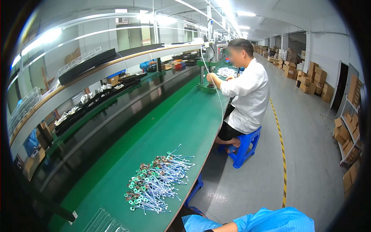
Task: Assemble small plastic circular parts with small wire boards, then group and organize them into containers along a factory production line.
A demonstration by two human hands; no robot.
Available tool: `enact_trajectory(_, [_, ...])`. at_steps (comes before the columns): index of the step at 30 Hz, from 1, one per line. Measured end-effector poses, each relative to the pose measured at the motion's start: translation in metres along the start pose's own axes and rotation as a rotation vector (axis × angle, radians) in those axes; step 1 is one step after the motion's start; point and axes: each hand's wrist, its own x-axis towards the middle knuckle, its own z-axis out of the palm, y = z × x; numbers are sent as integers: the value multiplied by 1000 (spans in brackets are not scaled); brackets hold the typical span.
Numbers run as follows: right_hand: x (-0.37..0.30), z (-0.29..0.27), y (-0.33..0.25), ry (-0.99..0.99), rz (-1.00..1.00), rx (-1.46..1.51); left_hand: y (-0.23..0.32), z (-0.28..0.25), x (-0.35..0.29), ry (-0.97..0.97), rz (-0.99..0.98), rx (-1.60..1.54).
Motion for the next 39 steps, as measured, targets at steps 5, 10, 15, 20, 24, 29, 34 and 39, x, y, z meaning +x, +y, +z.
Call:
enact_trajectory(5, [-2, -3, -3, -24, -18, -1, 2, 0, 3, 45, 191, 93])
enact_trajectory(10, [-5, 4, -20, -17, 34, -171, 8, 7, -1, 65, 151, 139])
enact_trajectory(15, [1, 0, -6, -24, -41, -223, 3, -2, 4, 16, 137, 73])
enact_trajectory(20, [-4, -25, 21, -172, 57, 122, 4, 13, 12, 141, 18, -122])
enact_trajectory(24, [-2, -22, 20, -221, 109, 179, -20, -24, 13, 26, -90, -344])
enact_trajectory(29, [3, -16, 18, -124, 249, 571, -15, -8, 4, 136, 60, -52])
enact_trajectory(34, [7, -6, 18, -21, 93, 173, -5, 4, 4, 178, 147, 129])
enact_trajectory(39, [4, -8, 15, -71, 100, 69, -10, -8, 5, 163, 96, 128])
